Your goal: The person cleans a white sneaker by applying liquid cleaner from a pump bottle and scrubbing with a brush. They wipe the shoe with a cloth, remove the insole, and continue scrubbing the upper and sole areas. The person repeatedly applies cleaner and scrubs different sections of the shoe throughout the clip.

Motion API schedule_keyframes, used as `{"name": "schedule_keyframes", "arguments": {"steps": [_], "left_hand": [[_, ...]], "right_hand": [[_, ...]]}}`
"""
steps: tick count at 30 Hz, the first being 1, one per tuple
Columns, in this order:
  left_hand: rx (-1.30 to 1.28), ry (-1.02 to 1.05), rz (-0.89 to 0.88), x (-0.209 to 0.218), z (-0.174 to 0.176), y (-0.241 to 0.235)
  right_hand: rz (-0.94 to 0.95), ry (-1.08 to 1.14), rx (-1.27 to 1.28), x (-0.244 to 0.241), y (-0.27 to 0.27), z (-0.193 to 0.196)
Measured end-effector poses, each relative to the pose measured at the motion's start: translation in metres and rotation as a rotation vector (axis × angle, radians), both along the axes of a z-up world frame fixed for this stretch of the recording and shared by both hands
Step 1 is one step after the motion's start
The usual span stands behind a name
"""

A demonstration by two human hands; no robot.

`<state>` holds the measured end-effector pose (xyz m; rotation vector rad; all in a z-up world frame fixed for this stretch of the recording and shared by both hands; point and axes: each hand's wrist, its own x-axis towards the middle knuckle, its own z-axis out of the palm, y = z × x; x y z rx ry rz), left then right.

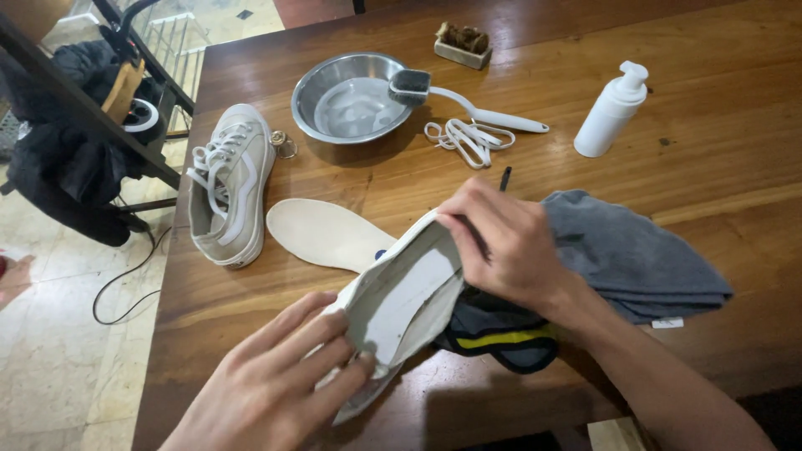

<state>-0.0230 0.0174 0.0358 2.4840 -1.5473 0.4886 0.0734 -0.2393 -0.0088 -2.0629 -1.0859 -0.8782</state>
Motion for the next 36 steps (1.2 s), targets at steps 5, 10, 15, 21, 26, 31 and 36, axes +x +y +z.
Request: {"name": "schedule_keyframes", "arguments": {"steps": [5, 10, 15, 21, 26, 31, 36], "left_hand": [[0.008, -0.456, 0.164, -0.021, 0.002, 0.025], [-0.246, -0.587, 0.438, 0.000, 0.034, 0.020], [-0.433, -0.505, 0.341, 0.038, 0.015, 0.012], [-0.655, -0.101, 0.435, 0.074, -0.025, 0.009], [-0.629, 0.386, 0.209, 0.084, -0.039, 0.013], [-0.370, 0.337, 0.075, 0.056, -0.025, -0.010], [-0.041, 0.017, 0.321, 0.026, -0.059, -0.041]], "right_hand": [[-0.191, -0.138, 0.078, -0.023, -0.001, 0.011], [-0.180, -0.082, 0.119, -0.086, 0.006, 0.013], [-0.379, 0.033, 0.096, -0.131, 0.037, -0.025], [0.008, -0.101, -0.065, -0.116, 0.038, -0.063], [0.281, 0.244, -0.016, -0.100, 0.035, -0.042], [0.393, 0.291, -0.019, -0.095, 0.035, -0.037], [0.310, 0.257, -0.034, -0.075, 0.011, -0.008]]}}
